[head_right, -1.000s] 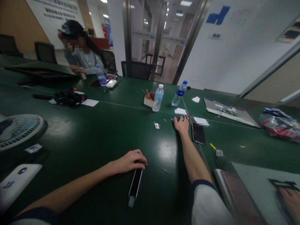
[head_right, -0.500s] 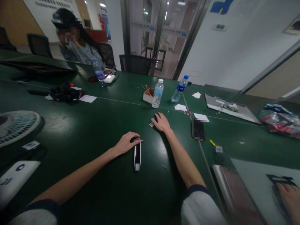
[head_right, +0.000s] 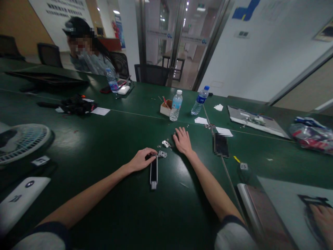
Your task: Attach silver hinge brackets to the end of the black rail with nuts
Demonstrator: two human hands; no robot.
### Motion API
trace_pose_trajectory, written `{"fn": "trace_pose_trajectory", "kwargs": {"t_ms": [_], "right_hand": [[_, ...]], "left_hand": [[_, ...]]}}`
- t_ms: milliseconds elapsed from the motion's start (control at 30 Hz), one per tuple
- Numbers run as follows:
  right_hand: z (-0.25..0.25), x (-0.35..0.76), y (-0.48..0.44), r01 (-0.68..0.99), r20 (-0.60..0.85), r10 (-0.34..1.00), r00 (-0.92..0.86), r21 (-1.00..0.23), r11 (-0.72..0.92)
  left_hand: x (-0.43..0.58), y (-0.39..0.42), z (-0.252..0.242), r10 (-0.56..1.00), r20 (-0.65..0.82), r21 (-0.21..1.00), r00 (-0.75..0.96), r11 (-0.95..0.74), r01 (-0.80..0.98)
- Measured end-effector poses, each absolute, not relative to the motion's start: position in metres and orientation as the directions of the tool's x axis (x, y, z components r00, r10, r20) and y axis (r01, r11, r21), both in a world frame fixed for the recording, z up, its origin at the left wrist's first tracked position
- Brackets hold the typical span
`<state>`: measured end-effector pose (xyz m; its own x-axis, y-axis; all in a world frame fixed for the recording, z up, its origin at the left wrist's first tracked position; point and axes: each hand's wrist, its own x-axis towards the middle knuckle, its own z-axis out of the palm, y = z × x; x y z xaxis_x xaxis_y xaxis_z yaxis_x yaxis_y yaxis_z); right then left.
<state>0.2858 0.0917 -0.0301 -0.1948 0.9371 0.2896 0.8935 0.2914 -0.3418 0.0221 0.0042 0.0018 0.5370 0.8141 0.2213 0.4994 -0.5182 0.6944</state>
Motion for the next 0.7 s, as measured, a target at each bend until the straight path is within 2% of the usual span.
{"fn": "trace_pose_trajectory", "kwargs": {"t_ms": [100, 167, 233, 367, 500, 567, 700], "right_hand": [[-0.029, 0.317, 0.136, 0.940, 0.182, 0.982, 0.047, -0.340, 0.018], [-0.028, 0.326, 0.158, 0.950, 0.085, 0.993, 0.082, -0.308, -0.052], [-0.028, 0.322, 0.170, 0.957, 0.016, 0.998, 0.054, -0.286, -0.047], [-0.032, 0.291, 0.159, 0.950, -0.021, 0.992, -0.127, -0.289, 0.116], [-0.035, 0.265, 0.116, 0.817, 0.039, 0.883, -0.468, -0.363, 0.449], [-0.032, 0.261, 0.090, 0.760, 0.059, 0.842, -0.536, -0.399, 0.512], [-0.025, 0.264, 0.043, 0.722, 0.063, 0.825, -0.561, -0.450, 0.525]], "left_hand": [[0.021, 0.004, 0.004, 0.823, 0.183, 0.713, 0.538, -0.488, 0.503], [0.021, 0.003, 0.006, 0.823, 0.175, 0.716, 0.540, -0.483, 0.504], [0.022, 0.003, 0.008, 0.823, 0.177, 0.717, 0.540, -0.484, 0.502], [0.022, 0.003, 0.008, 0.824, 0.194, 0.719, 0.532, -0.489, 0.494], [0.023, 0.004, 0.004, 0.818, 0.224, 0.722, 0.529, -0.504, 0.474], [0.023, 0.004, 0.002, 0.817, 0.235, 0.718, 0.526, -0.511, 0.473], [0.024, 0.004, -0.001, 0.815, 0.263, 0.708, 0.516, -0.527, 0.470]]}}
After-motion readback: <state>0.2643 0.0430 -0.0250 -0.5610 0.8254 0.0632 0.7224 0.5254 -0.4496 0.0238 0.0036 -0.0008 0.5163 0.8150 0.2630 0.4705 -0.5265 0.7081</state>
